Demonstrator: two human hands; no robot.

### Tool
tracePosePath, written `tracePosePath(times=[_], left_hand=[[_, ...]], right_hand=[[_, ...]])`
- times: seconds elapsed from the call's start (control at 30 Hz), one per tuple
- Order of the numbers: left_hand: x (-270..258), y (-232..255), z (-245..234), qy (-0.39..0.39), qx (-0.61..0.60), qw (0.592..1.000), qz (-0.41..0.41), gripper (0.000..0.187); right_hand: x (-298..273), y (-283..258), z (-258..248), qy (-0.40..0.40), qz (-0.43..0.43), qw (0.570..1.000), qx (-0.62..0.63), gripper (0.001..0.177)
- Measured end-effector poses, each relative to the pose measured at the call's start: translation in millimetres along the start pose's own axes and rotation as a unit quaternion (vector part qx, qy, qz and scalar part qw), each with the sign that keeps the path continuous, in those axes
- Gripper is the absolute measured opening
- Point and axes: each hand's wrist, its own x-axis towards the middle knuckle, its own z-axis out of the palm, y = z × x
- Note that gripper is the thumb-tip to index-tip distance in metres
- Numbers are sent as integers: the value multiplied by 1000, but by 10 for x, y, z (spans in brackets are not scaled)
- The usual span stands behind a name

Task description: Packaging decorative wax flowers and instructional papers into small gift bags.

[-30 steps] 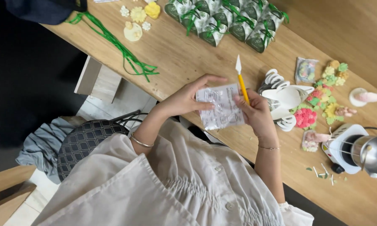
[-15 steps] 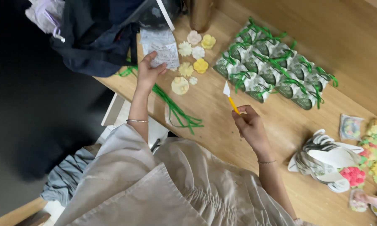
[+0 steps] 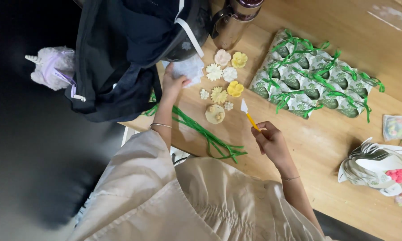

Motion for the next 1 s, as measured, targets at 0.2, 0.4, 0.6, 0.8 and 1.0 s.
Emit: tracePosePath(times=[0.2,0.4,0.6,0.8,1.0], left_hand=[[-328,489,170,-26,122,989,-75,107],[-169,307,165,32,71,995,-61,106],[26,228,214,24,71,997,2,76],[116,65,109,20,25,999,1,52],[71,119,128,28,44,998,-16,58]], right_hand=[[89,-112,199,-11,16,1000,-17,19],[119,-299,279,-16,-8,999,-43,19],[116,-238,206,5,1,1000,-28,19],[133,-83,161,66,21,997,18,19],[68,32,-9,106,4,992,64,19]])
